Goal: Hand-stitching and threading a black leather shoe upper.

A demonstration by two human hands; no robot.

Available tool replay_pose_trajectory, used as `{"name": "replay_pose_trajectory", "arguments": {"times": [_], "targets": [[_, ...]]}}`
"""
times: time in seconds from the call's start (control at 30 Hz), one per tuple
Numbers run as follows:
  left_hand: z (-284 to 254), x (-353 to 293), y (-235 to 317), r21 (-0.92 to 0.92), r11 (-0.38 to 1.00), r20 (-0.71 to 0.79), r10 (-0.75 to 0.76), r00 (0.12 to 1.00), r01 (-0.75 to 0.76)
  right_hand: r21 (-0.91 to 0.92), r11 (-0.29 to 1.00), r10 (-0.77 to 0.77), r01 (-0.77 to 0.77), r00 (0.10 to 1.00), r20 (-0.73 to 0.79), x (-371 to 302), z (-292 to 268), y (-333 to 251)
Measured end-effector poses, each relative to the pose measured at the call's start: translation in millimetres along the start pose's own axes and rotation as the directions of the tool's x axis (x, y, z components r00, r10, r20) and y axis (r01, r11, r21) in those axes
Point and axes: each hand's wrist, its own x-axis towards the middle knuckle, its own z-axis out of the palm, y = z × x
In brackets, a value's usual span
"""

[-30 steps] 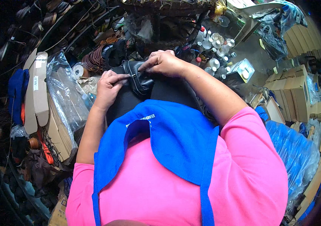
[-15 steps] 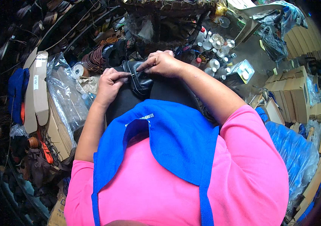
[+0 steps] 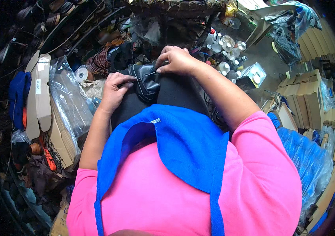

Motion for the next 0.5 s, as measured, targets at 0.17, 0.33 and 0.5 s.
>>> {"name": "replay_pose_trajectory", "arguments": {"times": [0.17, 0.33, 0.5], "targets": [[2, 0, 2, 0.030, 0.999, -0.012, 0.032, 0.999, -0.031, -0.146, 0.989, -0.001, 0.012, 0.997, 0.078, 0, 0, -1], [1, 0, 1, 0.050, 0.997, -0.007, 0.066, 0.998, -0.066, -0.013, 1.000, -0.004, 0.006, 0.988, 0.157, -4, -3, 2], [3, -1, 0, 0.042, 0.998, 0.014, 0.056, 0.998, -0.056, -0.125, 0.991, -0.008, 0.041, 0.967, 0.254, -3, -12, -16]]}}
